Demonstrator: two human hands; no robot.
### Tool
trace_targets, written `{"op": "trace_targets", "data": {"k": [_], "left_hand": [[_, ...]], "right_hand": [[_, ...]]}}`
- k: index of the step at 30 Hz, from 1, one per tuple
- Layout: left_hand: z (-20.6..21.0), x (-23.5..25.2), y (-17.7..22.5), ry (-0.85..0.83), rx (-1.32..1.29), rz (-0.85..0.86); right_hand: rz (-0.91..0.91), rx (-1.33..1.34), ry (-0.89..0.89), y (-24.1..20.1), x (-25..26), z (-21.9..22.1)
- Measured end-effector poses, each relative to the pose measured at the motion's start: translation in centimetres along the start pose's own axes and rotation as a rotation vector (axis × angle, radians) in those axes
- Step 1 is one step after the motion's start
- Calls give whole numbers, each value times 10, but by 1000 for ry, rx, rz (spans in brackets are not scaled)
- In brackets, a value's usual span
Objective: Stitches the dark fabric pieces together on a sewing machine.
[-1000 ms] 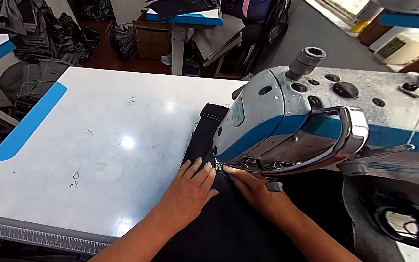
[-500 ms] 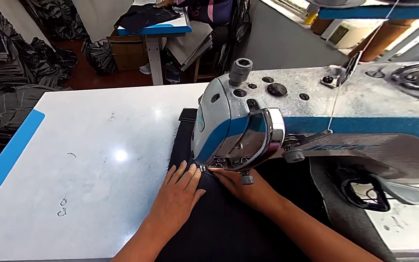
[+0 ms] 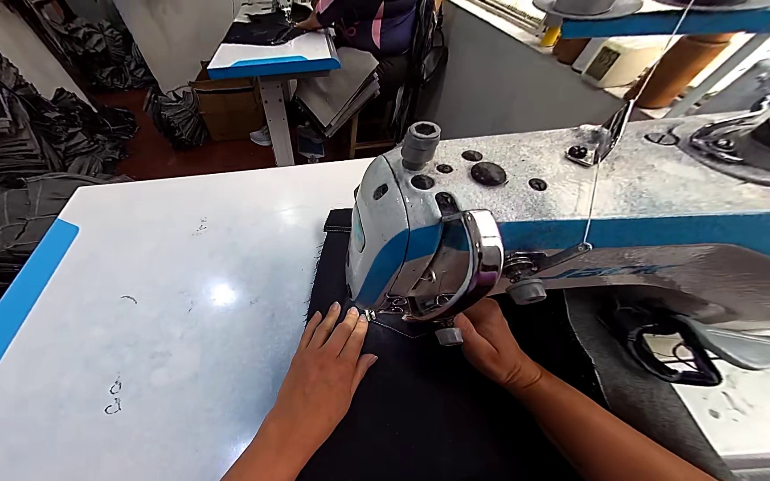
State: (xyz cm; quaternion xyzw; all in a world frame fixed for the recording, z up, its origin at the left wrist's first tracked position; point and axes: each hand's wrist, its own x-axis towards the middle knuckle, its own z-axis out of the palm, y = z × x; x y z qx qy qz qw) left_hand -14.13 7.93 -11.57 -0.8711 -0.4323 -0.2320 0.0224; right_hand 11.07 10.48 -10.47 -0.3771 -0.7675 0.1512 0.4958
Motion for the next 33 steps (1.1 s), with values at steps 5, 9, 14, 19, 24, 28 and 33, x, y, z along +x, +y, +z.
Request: {"op": "trace_targets", "data": {"k": [5,9,14,19,24,28,33], "left_hand": [[0,0,1,17,2,1],[0,-1,1,28,10,7],[0,0,1,25,16,7],[0,1,0,34,7,0],[-2,0,4,2,32,-27],[-21,-19,56,-142,-113,-249],[-16,-55,76,-129,23,-157]], "right_hand": [[12,-122,16,-2,-3,4],[18,-183,14,-6,-5,4],[-4,-57,21,-3,-4,3],[-17,68,45,-1,-1,1],[36,134,158,-2,-3,2],[-60,-362,61,-3,0,0],[-393,-572,-484,-2,10,-41]]}}
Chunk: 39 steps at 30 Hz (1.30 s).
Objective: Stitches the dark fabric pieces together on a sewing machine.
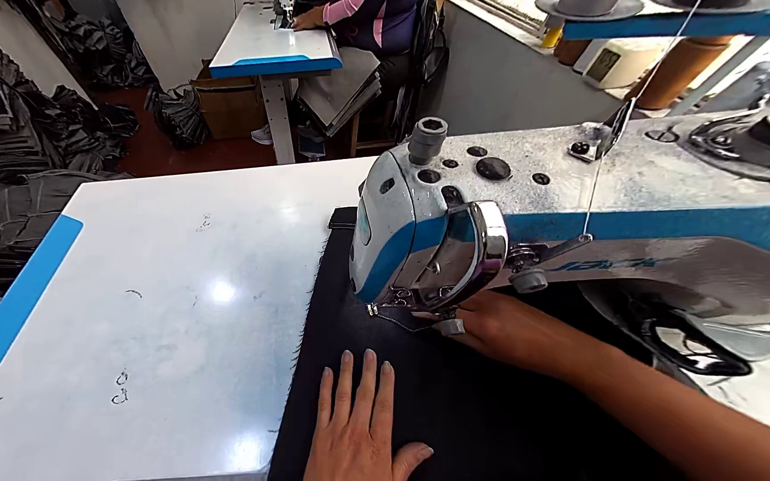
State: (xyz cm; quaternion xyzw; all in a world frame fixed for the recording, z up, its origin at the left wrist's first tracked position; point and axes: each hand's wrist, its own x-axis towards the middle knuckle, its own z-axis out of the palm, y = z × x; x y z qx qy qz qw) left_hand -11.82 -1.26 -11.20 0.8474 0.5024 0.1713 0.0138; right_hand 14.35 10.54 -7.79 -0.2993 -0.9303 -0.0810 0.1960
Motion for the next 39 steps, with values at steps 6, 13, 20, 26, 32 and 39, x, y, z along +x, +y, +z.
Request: {"op": "trace_targets", "data": {"k": [6,13,20,26,32,39], "left_hand": [[-27,22,-138,-53,-70,407],[-49,102,-161,-121,38,687],[-15,29,-73,-157,-164,362],[-12,28,-72,-82,-177,322],[-10,25,-61,-50,-97,237],[-9,27,-63,-48,-118,236]], "right_hand": [[102,-27,-105,-65,-23,-7],[380,-50,166,-123,20,38],[425,39,148,-132,-7,46],[417,67,121,-122,-15,40],[389,109,80,-113,-20,34],[406,105,74,-115,-18,34]]}}
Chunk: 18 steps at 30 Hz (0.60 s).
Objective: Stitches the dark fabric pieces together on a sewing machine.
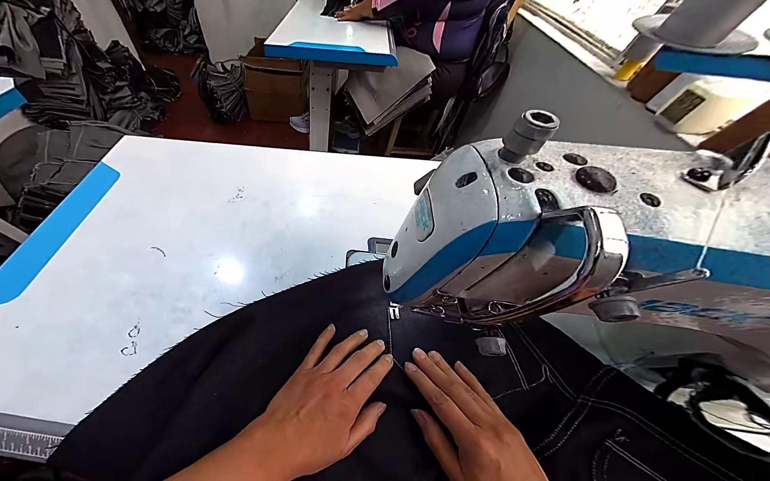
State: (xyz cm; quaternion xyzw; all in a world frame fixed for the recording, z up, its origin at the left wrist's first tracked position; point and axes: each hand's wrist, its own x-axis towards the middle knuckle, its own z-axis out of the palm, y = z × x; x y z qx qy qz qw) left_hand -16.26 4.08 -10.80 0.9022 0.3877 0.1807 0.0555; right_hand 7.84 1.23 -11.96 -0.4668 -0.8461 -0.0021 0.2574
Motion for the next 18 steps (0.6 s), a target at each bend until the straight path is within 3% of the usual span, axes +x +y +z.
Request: {"op": "trace_targets", "data": {"k": [18], "left_hand": [[5,28,-22,65,102,5]], "right_hand": [[13,-33,52,24,31,15]]}}
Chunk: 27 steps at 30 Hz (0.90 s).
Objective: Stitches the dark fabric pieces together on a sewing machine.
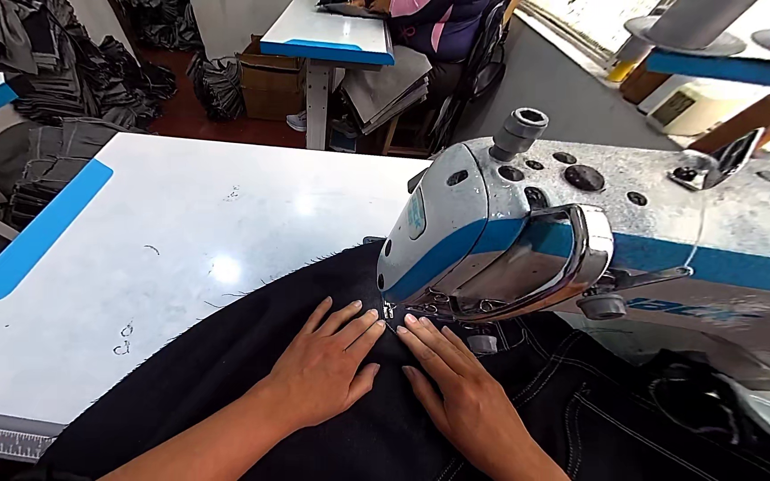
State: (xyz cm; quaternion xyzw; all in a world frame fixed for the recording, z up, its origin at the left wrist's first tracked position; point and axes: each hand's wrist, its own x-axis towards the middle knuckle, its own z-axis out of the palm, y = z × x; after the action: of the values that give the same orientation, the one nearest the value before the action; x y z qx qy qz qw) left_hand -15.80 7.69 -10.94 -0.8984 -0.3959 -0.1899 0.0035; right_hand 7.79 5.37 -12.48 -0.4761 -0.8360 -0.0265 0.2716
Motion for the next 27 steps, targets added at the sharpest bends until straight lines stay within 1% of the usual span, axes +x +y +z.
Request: {"op": "trace_targets", "data": {"k": [8,24,27], "left_hand": [[0,8,-6,18,7,11],[0,9,-8,15,-10,9],[1,9,-8,14,-19,11]], "right_hand": [[-4,-12,2,3,6,3],[-13,-28,6,4,9,3],[22,32,-19,4,10,0]]}}
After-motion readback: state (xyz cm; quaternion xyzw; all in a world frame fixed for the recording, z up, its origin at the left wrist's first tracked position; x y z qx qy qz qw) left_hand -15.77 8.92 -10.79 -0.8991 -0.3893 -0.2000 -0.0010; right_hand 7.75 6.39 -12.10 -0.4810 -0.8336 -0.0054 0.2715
